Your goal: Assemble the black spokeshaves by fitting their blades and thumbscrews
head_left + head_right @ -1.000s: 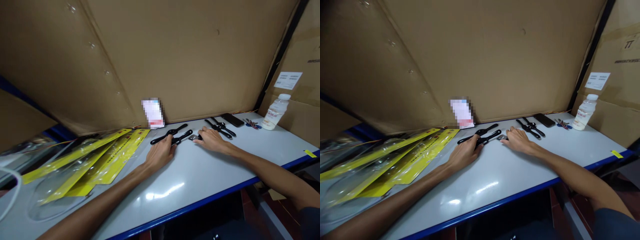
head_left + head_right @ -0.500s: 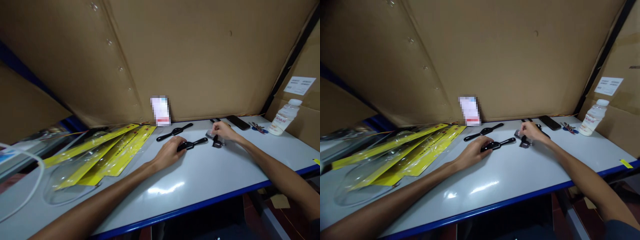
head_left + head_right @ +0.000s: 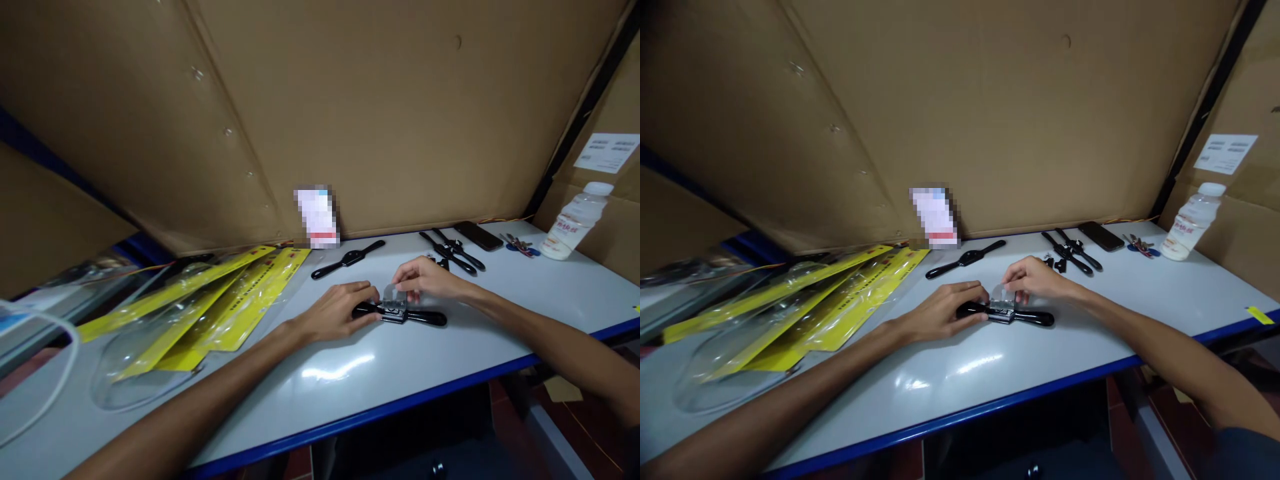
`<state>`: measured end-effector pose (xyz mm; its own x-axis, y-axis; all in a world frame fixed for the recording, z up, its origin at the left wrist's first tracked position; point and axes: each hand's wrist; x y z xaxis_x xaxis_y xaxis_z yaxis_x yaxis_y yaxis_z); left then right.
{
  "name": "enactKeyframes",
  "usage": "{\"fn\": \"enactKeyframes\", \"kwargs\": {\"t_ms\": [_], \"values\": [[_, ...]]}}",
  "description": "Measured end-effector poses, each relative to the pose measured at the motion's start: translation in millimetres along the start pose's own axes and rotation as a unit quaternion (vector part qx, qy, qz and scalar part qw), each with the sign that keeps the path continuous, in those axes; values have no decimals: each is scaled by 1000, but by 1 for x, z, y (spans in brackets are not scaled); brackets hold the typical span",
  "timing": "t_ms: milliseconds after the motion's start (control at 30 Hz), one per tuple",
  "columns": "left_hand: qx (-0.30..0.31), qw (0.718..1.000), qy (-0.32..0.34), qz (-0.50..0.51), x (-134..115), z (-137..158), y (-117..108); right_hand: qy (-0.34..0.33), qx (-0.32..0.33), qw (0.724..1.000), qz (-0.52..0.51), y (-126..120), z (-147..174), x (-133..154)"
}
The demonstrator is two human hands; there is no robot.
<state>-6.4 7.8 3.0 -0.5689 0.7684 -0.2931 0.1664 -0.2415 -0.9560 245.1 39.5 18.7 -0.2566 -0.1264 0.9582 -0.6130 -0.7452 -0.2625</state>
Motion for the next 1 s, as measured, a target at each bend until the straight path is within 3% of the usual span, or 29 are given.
{"fn": "enactKeyframes", "kwargs": {"t_ms": [200, 400, 633, 1000], "values": [[31, 992, -19, -119, -3, 0, 2, 8, -21, 998, 55, 11, 1, -2], [33, 966, 18, -257, -5, -1, 4, -9, -54, 989, 139, 19, 2, 2], [39, 967, 20, -252, -7, -2, 2, 20, -43, 967, 251, 22, 4, 11], [65, 972, 0, -225, -13, -2, -4, 6, -35, 969, 245, 23, 5, 9]]}}
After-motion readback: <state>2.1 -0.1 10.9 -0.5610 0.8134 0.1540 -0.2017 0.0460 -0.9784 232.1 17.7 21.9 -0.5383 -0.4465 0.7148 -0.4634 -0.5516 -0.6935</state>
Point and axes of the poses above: each hand's wrist, its own z-axis away from the middle knuckle, its own y-axis out of the palm, x = y × z, and after that the axes turned 12 degrees about x, right-handed
